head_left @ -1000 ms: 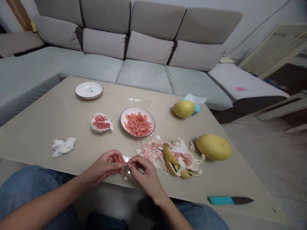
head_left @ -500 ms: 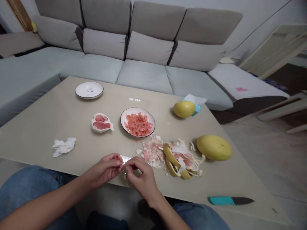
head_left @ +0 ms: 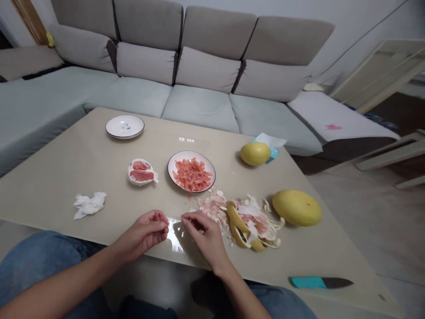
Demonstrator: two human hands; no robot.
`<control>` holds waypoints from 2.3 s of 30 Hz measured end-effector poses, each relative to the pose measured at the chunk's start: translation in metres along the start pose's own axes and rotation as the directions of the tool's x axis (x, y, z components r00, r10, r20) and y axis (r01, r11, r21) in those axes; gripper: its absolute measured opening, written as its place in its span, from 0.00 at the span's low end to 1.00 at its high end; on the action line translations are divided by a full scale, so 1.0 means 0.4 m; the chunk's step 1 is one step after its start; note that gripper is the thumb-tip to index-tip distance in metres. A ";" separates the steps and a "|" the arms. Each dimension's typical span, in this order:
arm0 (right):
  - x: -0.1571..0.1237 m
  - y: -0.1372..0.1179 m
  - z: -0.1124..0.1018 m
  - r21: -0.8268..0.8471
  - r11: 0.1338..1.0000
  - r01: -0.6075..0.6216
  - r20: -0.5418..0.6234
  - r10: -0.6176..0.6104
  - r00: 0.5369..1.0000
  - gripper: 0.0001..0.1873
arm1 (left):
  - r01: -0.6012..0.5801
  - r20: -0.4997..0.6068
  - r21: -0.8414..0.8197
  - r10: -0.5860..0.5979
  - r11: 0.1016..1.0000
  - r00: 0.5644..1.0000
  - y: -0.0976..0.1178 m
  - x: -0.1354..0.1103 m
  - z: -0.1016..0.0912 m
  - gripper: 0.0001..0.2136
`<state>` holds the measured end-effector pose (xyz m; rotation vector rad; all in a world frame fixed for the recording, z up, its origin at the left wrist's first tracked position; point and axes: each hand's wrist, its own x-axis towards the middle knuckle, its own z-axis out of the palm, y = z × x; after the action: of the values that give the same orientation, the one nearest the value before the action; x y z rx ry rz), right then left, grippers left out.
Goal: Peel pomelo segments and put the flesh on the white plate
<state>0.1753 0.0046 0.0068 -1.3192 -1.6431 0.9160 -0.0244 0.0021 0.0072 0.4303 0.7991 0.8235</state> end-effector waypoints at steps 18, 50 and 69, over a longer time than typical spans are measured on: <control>-0.011 -0.042 -0.004 0.039 0.997 -0.067 0.196 0.058 0.979 0.11 | -0.252 0.003 0.578 0.307 0.776 0.952 -0.014 0.005 -0.002 0.08; -0.044 0.025 0.079 0.649 0.638 -0.415 0.272 0.316 0.909 0.13 | -0.189 0.000 0.449 0.211 0.874 0.977 -0.012 0.004 0.010 0.10; -0.074 0.014 0.124 0.850 0.349 -0.395 0.215 0.455 0.864 0.12 | -0.258 -0.052 0.373 0.297 0.891 0.953 -0.026 0.008 0.014 0.12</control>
<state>0.1357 -0.0255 -0.0226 -0.9592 -0.4850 1.7225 -0.0138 -0.0023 0.0027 0.8516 1.0105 0.9733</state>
